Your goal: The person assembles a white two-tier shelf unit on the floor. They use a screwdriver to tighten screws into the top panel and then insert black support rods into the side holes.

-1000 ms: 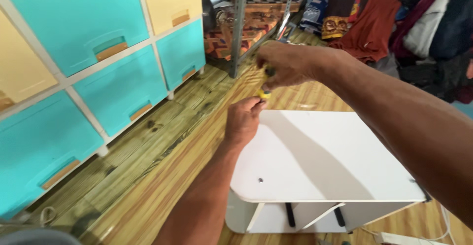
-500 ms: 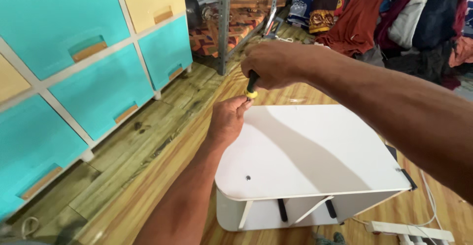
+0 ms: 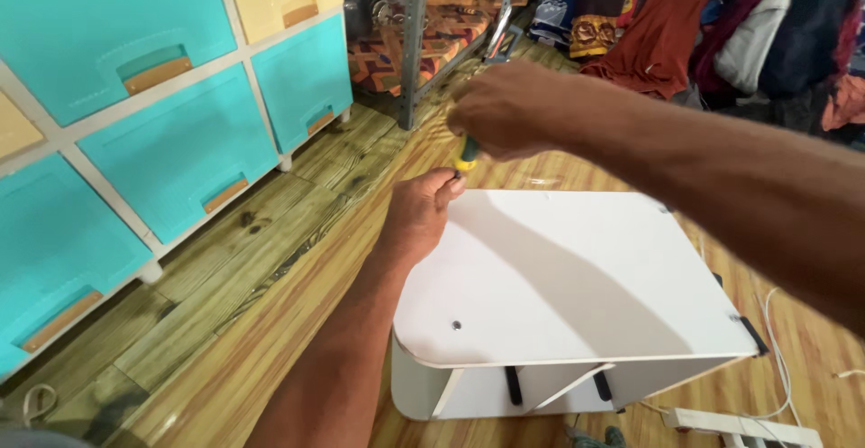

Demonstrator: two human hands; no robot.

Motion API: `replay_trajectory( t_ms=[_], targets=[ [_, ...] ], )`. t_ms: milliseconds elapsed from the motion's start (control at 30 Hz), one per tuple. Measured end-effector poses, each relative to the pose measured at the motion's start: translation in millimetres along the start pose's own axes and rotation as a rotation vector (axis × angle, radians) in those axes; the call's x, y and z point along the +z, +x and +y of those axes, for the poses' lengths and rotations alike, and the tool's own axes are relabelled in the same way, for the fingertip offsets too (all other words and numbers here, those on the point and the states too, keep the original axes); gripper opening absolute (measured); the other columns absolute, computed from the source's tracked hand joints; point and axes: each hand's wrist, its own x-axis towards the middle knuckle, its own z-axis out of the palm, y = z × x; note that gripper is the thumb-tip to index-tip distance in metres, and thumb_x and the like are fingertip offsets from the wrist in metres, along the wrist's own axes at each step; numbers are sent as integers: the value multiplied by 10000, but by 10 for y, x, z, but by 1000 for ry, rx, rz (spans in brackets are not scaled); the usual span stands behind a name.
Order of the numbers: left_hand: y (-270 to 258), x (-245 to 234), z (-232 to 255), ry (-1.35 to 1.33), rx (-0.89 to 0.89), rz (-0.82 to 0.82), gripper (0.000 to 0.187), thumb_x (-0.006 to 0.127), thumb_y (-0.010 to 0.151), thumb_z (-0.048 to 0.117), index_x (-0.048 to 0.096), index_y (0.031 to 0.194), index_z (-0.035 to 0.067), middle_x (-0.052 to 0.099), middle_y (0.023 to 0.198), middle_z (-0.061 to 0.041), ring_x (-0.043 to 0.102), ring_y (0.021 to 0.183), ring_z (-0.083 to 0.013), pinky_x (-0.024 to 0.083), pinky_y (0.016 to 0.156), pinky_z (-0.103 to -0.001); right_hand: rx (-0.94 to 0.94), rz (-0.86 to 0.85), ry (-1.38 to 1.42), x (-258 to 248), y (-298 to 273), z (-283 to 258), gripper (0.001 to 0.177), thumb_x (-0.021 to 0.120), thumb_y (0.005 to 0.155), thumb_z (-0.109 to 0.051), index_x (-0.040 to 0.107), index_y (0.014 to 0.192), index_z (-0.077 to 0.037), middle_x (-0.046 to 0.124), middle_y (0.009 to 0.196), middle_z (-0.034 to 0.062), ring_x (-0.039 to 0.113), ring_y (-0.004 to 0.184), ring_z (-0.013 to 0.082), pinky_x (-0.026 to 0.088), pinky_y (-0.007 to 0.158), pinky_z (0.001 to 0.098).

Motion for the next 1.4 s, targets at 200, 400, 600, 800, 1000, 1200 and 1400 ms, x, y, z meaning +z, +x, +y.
replay_trajectory(
  t_ms=[200,400,600,800,1000,1200,1400],
  targets=[
    [-8,-49,-57,11,-47,-25,151,597,997,127,699,1038,22,748,874,-140,709,736,-231,539,679,-354,182,-361,-52,-292,147,-120,335,769,899,-377,765,1070,-89,751,957,118,677,822,290,536,715,457],
    [64,-42,86,151,-2,-59,120,673,984,116,721,1011,9,694,800,-190,626,660,-301,493,604,-404,245,-279,236,-191,-11,-15,344,799,832,-347,739,1043,-82,747,811,127,694,742,298,527,652,469],
    [3,-13,-66,27,-66,-48,120,596,973,65,676,1041,7,745,873,-142,711,709,-243,534,626,-378,27,-48,135,-28,60,25,134,730,853,-208,784,889,-91,707,805,115,664,736,285,509,637,484],
    [5,-33,-55,60,-90,-53,109,607,997,74,669,1030,-9,725,854,-171,678,689,-256,535,661,-358,243,-305,256,-299,357,-127,316,815,863,-319,776,763,-22,711,716,131,701,688,285,554,636,449],
    [7,-64,139,39,-194,-105,144,579,986,111,684,1050,36,756,852,-107,640,621,-231,510,589,-369,90,-158,168,-307,148,-137,129,818,763,-181,732,752,-85,659,655,108,648,656,297,482,590,494],
    [-27,-83,152,132,-329,-178,180,581,1042,159,698,1080,27,738,825,-160,637,648,-251,507,627,-387,318,-327,361,-359,230,-153,263,833,806,-237,745,702,-13,666,676,118,646,671,261,485,599,468],
    [-3,-66,167,86,-244,-130,192,539,1019,144,669,1091,22,787,991,-97,730,774,-199,550,694,-361,409,-260,667,-379,145,-86,116,783,830,-157,718,899,-89,690,776,90,671,651,196,577,559,365]
  ],
)
